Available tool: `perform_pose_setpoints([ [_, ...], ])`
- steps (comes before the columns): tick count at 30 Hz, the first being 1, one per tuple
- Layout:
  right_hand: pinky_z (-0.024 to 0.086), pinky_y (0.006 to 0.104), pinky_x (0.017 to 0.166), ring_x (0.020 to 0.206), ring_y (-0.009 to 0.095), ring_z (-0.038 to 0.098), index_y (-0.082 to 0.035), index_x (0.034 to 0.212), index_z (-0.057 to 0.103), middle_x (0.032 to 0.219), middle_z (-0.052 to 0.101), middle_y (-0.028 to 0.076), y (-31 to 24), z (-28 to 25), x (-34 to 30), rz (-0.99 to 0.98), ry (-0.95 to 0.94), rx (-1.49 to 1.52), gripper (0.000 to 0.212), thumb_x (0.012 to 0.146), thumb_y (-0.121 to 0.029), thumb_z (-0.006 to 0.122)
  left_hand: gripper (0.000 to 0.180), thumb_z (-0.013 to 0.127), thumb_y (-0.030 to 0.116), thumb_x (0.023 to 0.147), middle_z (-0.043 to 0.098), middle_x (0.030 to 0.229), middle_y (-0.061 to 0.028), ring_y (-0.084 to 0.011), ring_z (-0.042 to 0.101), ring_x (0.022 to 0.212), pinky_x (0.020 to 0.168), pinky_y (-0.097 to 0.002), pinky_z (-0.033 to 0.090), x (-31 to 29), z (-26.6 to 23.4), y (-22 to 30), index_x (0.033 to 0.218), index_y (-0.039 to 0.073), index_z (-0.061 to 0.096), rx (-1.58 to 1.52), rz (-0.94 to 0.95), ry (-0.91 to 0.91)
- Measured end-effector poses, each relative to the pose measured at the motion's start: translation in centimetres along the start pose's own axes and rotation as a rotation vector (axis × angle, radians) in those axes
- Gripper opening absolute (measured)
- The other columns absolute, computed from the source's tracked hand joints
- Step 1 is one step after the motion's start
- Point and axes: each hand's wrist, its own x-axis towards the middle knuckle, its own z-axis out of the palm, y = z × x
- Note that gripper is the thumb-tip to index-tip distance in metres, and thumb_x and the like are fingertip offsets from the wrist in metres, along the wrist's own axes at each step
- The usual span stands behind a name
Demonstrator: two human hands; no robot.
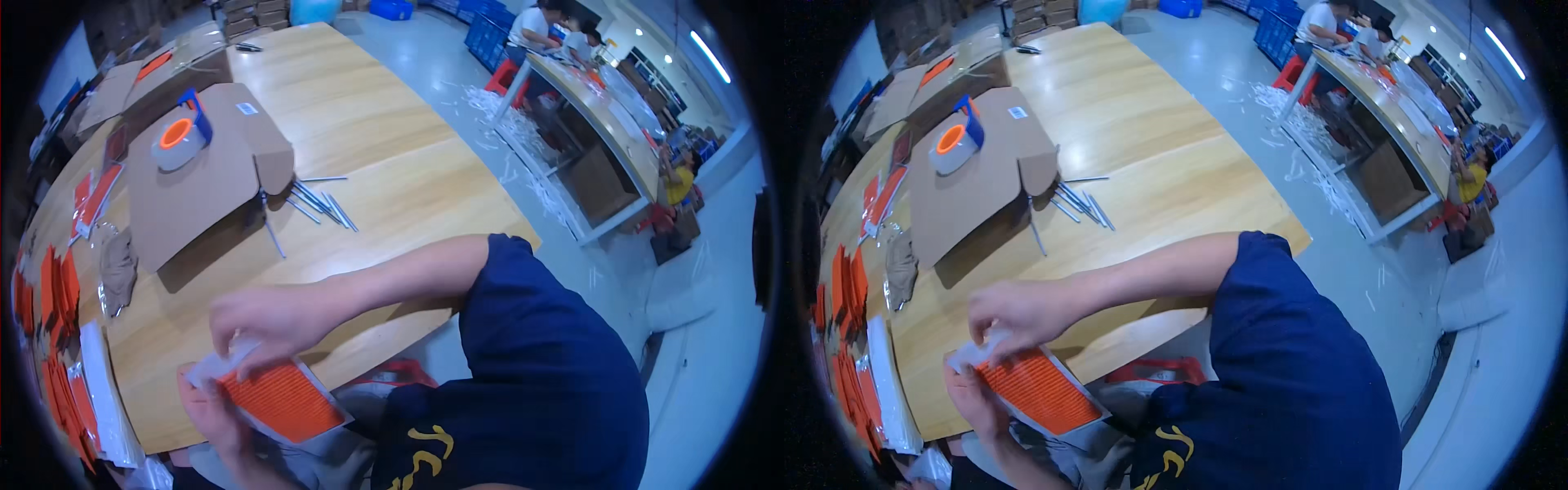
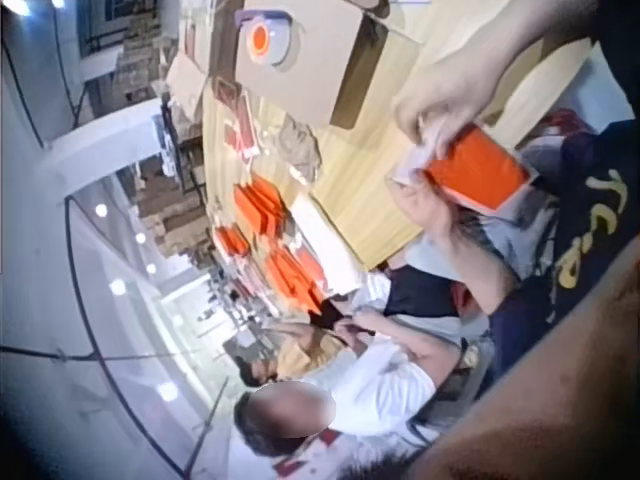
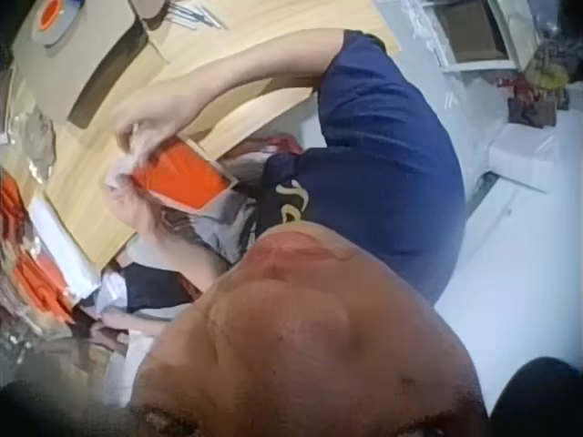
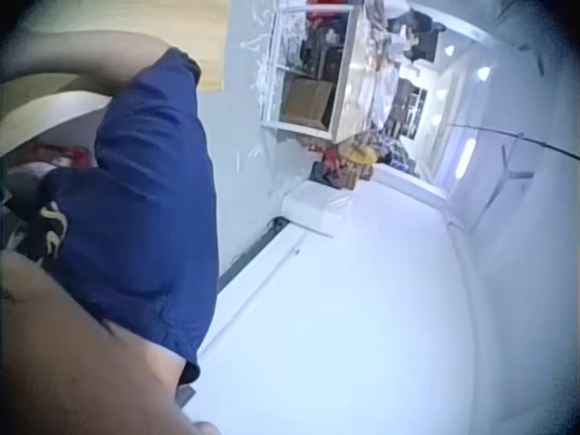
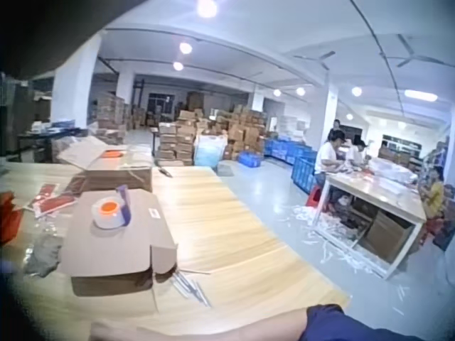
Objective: Placing orange corrugated components into clear plastic bags at a packaging station.
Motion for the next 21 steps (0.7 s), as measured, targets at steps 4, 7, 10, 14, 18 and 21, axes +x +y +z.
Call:
perform_pose_setpoints([
  [4, 0.054, 0.0321, 0.072, 0.077, 0.020, 0.063, -0.002, 0.097, 0.072, 0.087, 0.069, 0.009, -0.6, 0.5, 0.5, 0.367, -0.085, 0.227, 0.028, 0.090, -0.029, 0.077, 0.014, 0.063, 0.013, 0.103, 0.057, 0.093, -0.0046, -0.0107, 0.052, 0.084, 0.082, -0.0226, 0.045, 0.3, -3.4, -0.9, 0.099, 0.003, 0.054, -0.025, 0.055, -0.014],
  [7, 0.052, 0.0279, 0.064, 0.065, 0.014, 0.063, -0.002, 0.096, 0.073, 0.078, 0.071, 0.005, 1.6, 2.1, 0.4, 0.385, -0.108, 0.316, 0.035, 0.093, -0.037, 0.074, 0.011, 0.065, 0.008, 0.101, 0.058, 0.094, -0.0037, -0.0123, 0.053, 0.086, 0.084, -0.0252, 0.047, -0.5, -3.3, -0.7, 0.095, 0.005, 0.055, 0.174, 0.109, 0.224],
  [10, 0.048, 0.0251, 0.060, 0.064, 0.011, 0.058, -0.002, 0.096, 0.075, 0.077, 0.068, 0.003, -0.8, 0.2, 0.6, 0.419, -0.110, 0.202, 0.030, 0.092, -0.033, 0.076, 0.009, 0.067, 0.001, 0.095, 0.061, 0.097, -0.0061, -0.0141, 0.057, 0.085, 0.082, -0.0256, 0.050, 0.0, -3.2, -1.3, 0.100, 0.003, 0.060, 0.137, 0.140, 0.285],
  [14, 0.049, 0.0217, 0.057, 0.060, 0.010, 0.059, 0.002, 0.093, 0.072, 0.073, 0.066, 0.005, -0.3, 0.3, 0.0, 0.455, -0.051, 0.183, 0.028, 0.093, -0.026, 0.076, 0.056, 0.070, -0.013, 0.086, 0.061, 0.086, -0.0076, -0.0142, 0.061, 0.075, 0.070, -0.0241, 0.053, 0.7, -1.5, 0.5, 0.130, 0.000, 0.039, 0.019, 0.057, 0.218],
  [18, 0.051, 0.0206, 0.056, 0.061, 0.011, 0.062, 0.001, 0.093, 0.071, 0.074, 0.067, 0.006, 0.0, 1.1, 0.5, 0.472, -0.049, 0.294, 0.029, 0.094, -0.027, 0.076, 0.077, 0.076, -0.006, 0.087, 0.063, 0.084, -0.0095, -0.0161, 0.065, 0.072, 0.069, -0.0243, 0.056, 0.2, -2.1, -0.3, 0.148, -0.003, 0.028, 0.009, 0.148, 0.214],
  [21, 0.052, 0.0202, 0.056, 0.060, 0.011, 0.062, 0.001, 0.092, 0.070, 0.073, 0.066, 0.005, 0.1, 1.2, 0.4, 0.485, -0.033, 0.345, 0.029, 0.095, -0.027, 0.075, 0.086, 0.079, -0.002, 0.087, 0.063, 0.083, -0.0101, -0.0159, 0.065, 0.072, 0.069, -0.0241, 0.057, 0.2, -1.7, -0.2, 0.153, -0.003, 0.024, -0.011, 0.210, 0.190],
])
